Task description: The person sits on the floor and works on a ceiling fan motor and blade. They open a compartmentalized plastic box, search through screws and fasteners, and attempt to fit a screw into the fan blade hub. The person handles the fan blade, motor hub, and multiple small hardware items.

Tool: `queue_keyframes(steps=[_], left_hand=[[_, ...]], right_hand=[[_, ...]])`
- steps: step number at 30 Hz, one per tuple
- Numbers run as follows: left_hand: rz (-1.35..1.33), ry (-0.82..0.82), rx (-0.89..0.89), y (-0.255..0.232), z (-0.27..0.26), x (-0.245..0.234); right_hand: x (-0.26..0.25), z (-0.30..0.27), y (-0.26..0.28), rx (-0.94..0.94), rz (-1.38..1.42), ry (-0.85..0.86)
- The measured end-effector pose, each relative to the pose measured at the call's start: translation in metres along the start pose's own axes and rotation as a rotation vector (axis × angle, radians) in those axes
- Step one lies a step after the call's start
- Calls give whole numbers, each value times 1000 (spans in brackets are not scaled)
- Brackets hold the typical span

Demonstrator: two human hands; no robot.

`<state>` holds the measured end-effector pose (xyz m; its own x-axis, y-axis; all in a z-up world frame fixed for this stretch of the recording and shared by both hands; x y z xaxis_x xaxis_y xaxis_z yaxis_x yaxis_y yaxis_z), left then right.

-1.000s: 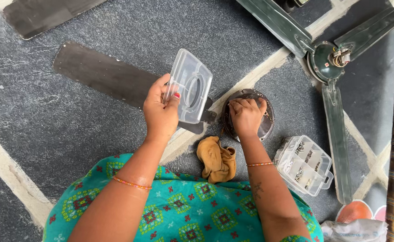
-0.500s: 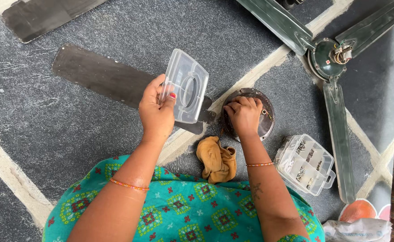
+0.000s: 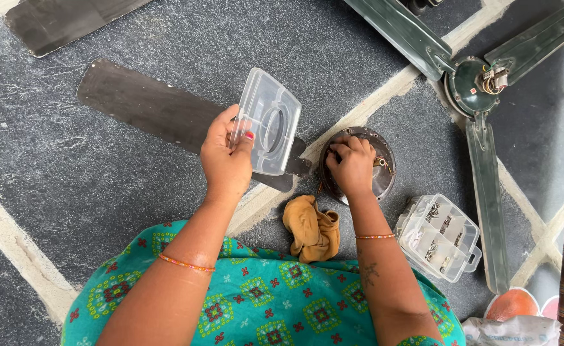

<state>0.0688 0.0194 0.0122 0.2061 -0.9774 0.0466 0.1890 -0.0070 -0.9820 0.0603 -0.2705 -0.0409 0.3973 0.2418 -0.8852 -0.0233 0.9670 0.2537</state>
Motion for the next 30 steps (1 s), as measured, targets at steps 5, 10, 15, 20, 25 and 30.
queue_keyframes(steps=[5, 10, 15, 20, 25, 30], left_hand=[[-29, -1, -5, 3, -1, 1], [-35, -2, 6, 6, -1, 0], [-16, -14, -2, 8, 0, -1], [-26, -12, 5, 5, 1, -1], [7, -3, 11, 1, 1, -2], [-4, -12, 2, 0, 1, -2]], right_hand=[[1, 0, 3, -24, -42, -3], [2, 1, 6, -20, -84, -10], [4, 0, 6, -7, -80, -8], [3, 1, 1, 6, -8, -5], [1, 2, -2, 22, 58, 1], [-1, 4, -4, 7, 141, 41]])
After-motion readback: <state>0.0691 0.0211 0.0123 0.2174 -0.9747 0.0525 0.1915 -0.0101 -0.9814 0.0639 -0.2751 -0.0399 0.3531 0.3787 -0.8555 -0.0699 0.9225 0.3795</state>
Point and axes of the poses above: each hand's wrist, its own z-axis towards the middle knuckle, its own x-axis out of the palm, y = z × x, the point moved 7 cm from there along z, towards the middle knuckle, and after that the axes turned 9 degrees about x, right-handed, at the moved point
